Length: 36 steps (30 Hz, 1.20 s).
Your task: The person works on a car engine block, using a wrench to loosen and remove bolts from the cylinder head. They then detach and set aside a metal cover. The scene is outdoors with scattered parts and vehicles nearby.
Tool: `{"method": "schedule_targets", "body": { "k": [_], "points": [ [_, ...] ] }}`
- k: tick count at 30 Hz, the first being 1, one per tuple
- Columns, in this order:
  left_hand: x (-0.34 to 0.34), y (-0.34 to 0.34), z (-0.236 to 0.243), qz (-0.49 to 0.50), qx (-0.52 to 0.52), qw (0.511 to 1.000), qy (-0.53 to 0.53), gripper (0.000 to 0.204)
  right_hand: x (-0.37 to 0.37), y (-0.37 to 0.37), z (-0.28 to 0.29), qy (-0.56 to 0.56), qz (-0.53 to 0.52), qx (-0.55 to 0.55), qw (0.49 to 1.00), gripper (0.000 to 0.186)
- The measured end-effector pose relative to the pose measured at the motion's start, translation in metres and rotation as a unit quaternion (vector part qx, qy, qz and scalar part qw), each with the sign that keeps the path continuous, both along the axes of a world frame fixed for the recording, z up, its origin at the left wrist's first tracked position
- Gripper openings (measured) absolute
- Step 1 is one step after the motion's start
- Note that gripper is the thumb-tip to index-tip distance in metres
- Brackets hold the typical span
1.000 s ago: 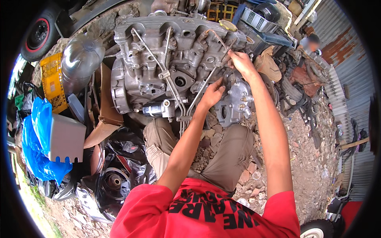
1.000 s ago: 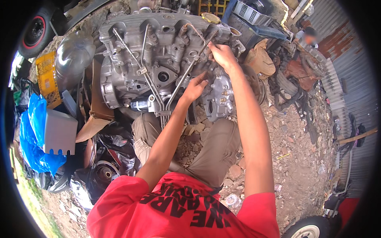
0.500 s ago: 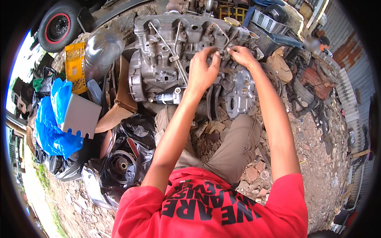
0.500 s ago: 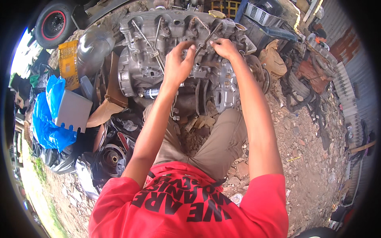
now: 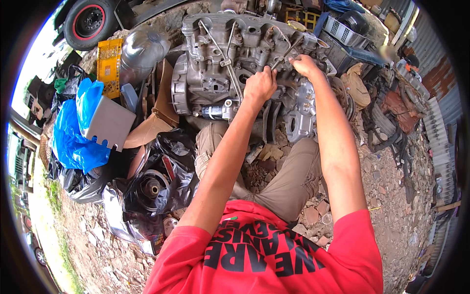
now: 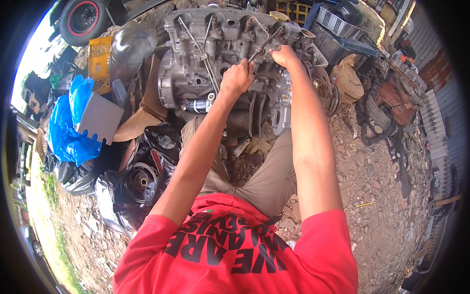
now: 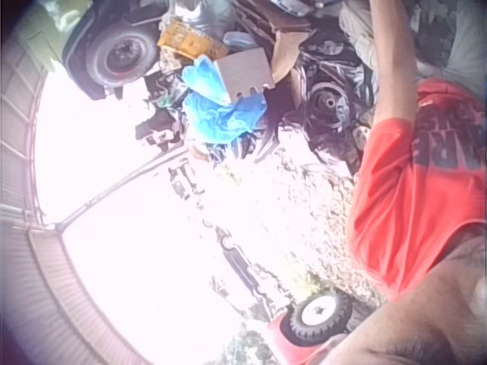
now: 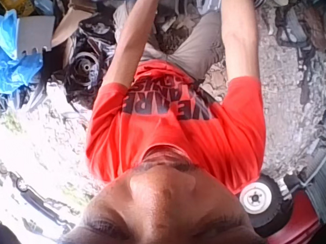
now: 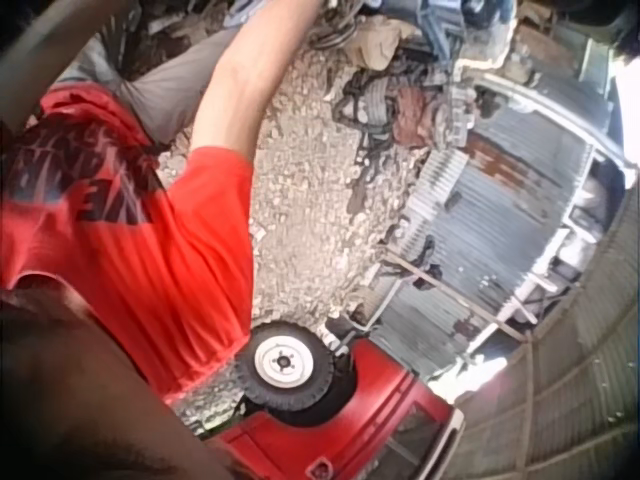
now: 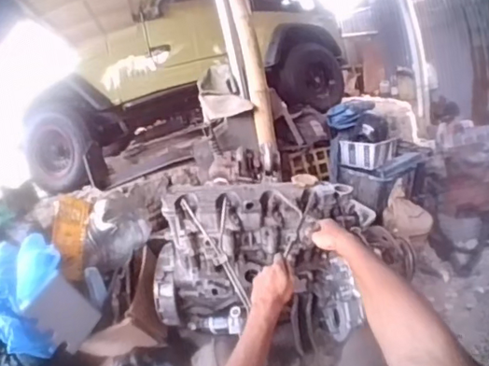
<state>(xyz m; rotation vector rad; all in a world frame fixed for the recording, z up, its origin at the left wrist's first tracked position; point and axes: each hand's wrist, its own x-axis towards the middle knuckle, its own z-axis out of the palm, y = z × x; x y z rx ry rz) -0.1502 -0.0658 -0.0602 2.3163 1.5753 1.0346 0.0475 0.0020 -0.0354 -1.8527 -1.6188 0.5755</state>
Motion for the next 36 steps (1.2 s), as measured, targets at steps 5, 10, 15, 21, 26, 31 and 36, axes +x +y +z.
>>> {"method": "schedule_targets", "body": {
  "k": [5,10,15,21,26,31,36],
  "points": [
    [0.004,0.002,0.002,0.000,0.006,1.000,0.004,0.039,0.001,0.001,-0.012,0.026,-0.022,0.051,0.998,0.047],
    [-0.004,0.004,0.000,-0.049,-0.040,0.996,-0.063,0.043,0.005,0.005,-0.019,0.028,-0.040,0.066,0.997,0.043],
    [-0.014,0.009,-0.002,-0.095,-0.088,0.985,-0.118,0.046,-0.001,-0.006,-0.015,-0.135,-0.040,0.092,0.986,0.034],
    [-0.013,0.008,0.000,-0.104,-0.100,0.981,-0.133,0.047,-0.022,-0.038,0.003,-0.579,0.000,0.110,0.808,0.023],
    [-0.012,0.012,-0.007,-0.108,-0.087,0.981,-0.135,0.045,-0.049,-0.052,0.016,-0.696,0.045,-0.042,0.715,0.052],
    [-0.015,0.009,-0.006,-0.117,-0.078,0.979,-0.144,0.045,-0.064,-0.056,0.000,-0.784,0.022,-0.075,0.616,0.065],
    [-0.014,0.007,0.001,-0.101,-0.093,0.983,-0.120,0.046,-0.053,-0.041,-0.027,-0.769,-0.087,-0.002,0.633,0.041]
  ]
}}
